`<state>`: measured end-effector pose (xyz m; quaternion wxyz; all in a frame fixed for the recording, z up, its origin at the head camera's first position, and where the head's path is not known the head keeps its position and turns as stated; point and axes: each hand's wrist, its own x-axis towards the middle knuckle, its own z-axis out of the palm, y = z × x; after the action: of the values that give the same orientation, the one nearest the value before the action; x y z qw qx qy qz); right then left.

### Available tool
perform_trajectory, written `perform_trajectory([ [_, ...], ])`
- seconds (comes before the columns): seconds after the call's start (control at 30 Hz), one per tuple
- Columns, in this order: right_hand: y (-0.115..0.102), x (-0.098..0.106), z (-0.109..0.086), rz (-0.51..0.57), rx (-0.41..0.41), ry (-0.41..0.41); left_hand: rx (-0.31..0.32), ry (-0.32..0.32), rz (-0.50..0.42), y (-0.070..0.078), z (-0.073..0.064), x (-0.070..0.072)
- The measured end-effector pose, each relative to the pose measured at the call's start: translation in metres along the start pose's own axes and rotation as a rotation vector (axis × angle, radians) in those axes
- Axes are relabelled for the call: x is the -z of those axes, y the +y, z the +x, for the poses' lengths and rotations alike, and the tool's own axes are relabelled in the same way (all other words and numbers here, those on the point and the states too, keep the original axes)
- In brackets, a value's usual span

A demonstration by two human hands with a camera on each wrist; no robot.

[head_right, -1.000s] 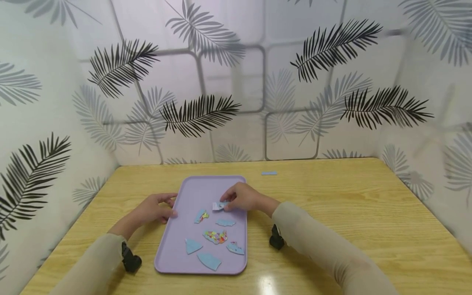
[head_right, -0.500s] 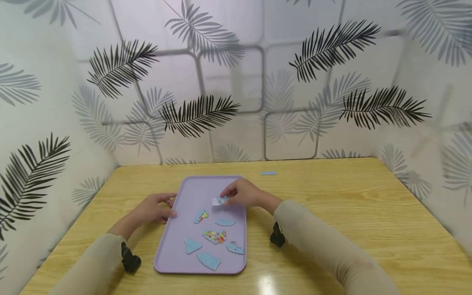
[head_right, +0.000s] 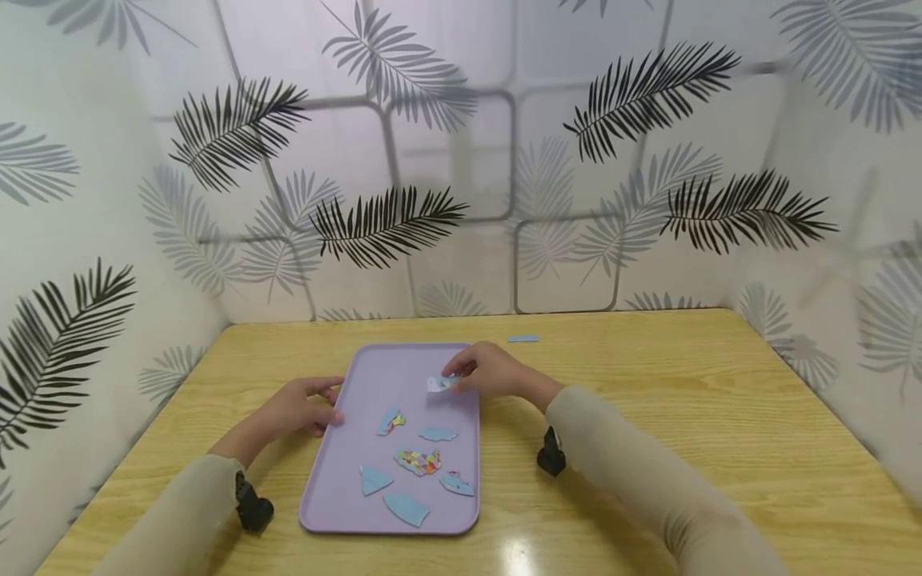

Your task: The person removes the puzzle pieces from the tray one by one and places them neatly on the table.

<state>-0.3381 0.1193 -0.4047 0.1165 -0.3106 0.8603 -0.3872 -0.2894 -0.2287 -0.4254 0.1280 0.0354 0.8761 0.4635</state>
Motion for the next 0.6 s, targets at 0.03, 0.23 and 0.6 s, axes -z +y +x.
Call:
perform_trajectory([
  [0.03,0.001,0.002,-0.001,0.001,0.006,0.004,-0.001,-0.001,0.004,0.0,0.0,0.0],
  [0.23,0.012,0.014,-0.007,0.007,-0.005,0.041,0.002,-0.004,0.01,0.0,0.0,0.001],
  [0.6,0.037,0.035,-0.017,0.051,-0.115,0.104,0.007,-0.002,0.014,-0.001,0.001,0.0],
])
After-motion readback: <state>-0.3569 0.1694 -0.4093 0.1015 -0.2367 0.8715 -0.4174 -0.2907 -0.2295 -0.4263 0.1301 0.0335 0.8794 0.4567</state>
